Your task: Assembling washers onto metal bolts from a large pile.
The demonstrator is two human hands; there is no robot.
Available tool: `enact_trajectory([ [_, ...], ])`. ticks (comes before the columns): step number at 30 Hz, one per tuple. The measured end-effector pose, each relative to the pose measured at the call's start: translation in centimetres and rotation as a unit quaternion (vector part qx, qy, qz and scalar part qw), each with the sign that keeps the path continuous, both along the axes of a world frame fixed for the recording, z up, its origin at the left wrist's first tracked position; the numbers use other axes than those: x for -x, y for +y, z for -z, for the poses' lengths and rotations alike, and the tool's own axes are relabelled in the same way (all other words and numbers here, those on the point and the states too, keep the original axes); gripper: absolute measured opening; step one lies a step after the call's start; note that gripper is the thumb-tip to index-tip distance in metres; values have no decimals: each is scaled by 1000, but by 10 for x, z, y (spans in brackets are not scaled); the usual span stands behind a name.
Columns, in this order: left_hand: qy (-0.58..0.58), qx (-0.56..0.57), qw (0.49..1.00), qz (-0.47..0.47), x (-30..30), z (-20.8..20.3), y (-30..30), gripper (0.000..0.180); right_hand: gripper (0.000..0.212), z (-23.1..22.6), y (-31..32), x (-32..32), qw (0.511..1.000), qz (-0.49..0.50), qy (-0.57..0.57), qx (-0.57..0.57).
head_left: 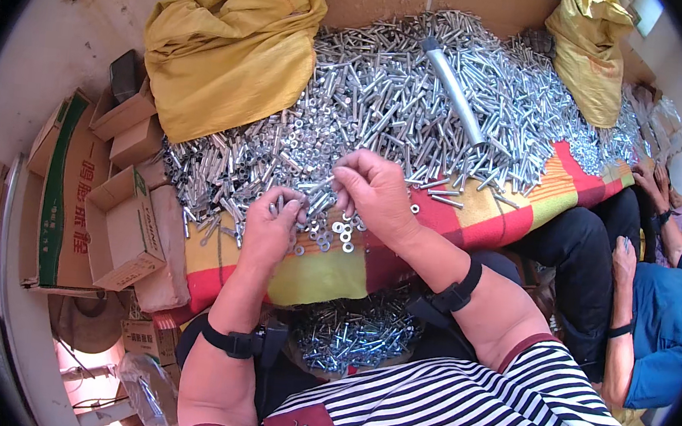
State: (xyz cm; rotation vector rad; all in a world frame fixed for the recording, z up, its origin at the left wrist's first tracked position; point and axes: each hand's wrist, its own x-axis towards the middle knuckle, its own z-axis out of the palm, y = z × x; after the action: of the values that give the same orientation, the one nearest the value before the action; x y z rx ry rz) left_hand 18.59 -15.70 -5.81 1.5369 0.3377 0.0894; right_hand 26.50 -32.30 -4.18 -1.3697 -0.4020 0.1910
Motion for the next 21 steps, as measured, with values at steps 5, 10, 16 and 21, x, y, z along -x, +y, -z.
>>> enact_trajectory([
  [5, 12, 164, 986, -29, 9, -7, 5, 5, 11, 0, 4, 11, 994, -83, 26, 61],
  [10, 2, 314, 948, -55, 16, -8, 14, 10, 8, 10, 23, 41, 999, -53, -9, 7],
  [16, 44, 453, 886, -93, 19, 0, 29, 16, 4, 3, 21, 47, 983, 5, -186, 4],
  [21, 66, 485, 871, -40, 24, 0, 27, 16, 14, 10, 12, 44, 895, 19, -434, 105],
])
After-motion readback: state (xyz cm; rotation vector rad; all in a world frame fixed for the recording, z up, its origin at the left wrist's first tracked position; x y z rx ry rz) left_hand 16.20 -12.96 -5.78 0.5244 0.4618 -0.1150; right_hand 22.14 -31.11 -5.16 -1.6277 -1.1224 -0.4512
